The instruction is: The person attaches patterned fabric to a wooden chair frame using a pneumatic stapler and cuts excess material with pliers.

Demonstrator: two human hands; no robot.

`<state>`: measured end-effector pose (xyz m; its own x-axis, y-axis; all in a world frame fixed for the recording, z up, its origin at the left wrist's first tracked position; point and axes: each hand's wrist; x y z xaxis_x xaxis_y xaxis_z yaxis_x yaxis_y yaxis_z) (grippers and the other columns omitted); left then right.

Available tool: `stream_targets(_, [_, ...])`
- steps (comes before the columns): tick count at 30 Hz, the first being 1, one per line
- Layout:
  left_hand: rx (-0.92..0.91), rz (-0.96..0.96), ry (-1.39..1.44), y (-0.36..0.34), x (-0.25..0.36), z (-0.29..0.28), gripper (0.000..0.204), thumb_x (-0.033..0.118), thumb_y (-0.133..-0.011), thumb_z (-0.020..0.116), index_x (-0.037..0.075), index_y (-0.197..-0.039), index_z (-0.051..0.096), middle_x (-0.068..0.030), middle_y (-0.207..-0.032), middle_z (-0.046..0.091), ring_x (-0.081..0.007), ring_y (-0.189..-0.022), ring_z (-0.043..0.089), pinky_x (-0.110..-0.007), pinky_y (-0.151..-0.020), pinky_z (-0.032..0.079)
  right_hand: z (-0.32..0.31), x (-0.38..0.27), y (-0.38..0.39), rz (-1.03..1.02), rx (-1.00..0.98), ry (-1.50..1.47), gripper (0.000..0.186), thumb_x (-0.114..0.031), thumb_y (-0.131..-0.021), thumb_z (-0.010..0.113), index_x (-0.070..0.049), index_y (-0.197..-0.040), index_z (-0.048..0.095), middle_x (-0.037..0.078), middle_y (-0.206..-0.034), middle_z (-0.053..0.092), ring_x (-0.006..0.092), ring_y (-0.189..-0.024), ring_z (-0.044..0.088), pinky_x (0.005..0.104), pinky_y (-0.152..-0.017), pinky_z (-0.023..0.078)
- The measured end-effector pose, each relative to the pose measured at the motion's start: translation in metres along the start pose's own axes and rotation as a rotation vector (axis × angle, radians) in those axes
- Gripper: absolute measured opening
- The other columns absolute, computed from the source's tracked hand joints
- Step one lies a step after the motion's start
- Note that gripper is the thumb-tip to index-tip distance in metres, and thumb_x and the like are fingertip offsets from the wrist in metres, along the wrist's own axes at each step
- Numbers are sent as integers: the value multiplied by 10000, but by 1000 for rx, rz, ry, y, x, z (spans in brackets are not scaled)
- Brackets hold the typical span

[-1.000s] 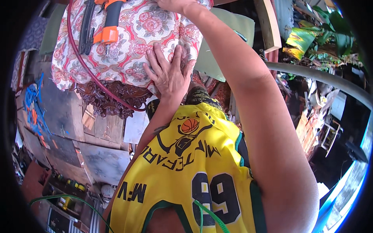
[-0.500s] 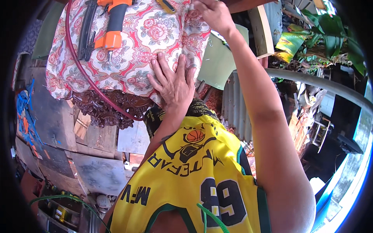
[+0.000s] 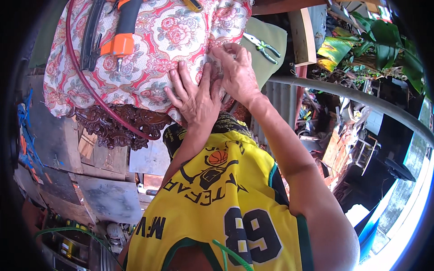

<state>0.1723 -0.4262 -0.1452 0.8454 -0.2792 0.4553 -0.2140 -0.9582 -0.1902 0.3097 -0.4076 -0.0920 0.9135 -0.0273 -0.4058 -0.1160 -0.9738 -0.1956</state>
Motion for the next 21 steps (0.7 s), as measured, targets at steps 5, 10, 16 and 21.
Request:
stream_targets(5, [-57,65,31,8,-11,-4,414,531,-1028,534,385,-1400,643,-197,-1671,280,-435,-1538,199,-631,-1200,66,-14,27,7,260,86,-179,291,-24,-952,614,-57,-1220,722,200,-1129,658,321,-929,682,382,-825,553])
stream_targets(10, [-47,84,36,8,-11,-8,394,482,-1041,530,350,-1390,656,-231,-1657,271,-467,-1534,167,-649,-1195,62,-29,50,8,345,89,-262,222,-37,-950,642,-36,-1142,755,143,-1035,702,251,-856,687,349,-784,547])
stream_targets(16, [-108,-34,-26,-7,17,-14,427,429,-1029,529,326,-1437,601,-244,-1683,189,-478,-1551,92,-715,-1161,12,-26,62,0,315,51,-361,203,-30,-948,649,-34,-1119,759,135,-973,708,251,-801,676,345,-746,540])
stream_targets(21, [-124,-60,-119,-12,23,-14,427,472,-1054,477,324,-1432,612,-249,-1672,187,-514,-1523,115,-751,-1140,45,-27,57,-8,248,56,-371,180,-29,-940,664,-53,-1088,764,144,-921,716,286,-783,688,353,-726,549])
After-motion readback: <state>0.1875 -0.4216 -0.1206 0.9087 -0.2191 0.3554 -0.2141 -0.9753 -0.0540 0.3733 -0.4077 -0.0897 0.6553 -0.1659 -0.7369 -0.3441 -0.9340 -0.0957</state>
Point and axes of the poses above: each hand's wrist, its own y-axis away from the middle knuckle, its own z-axis out of the palm, x = y × z
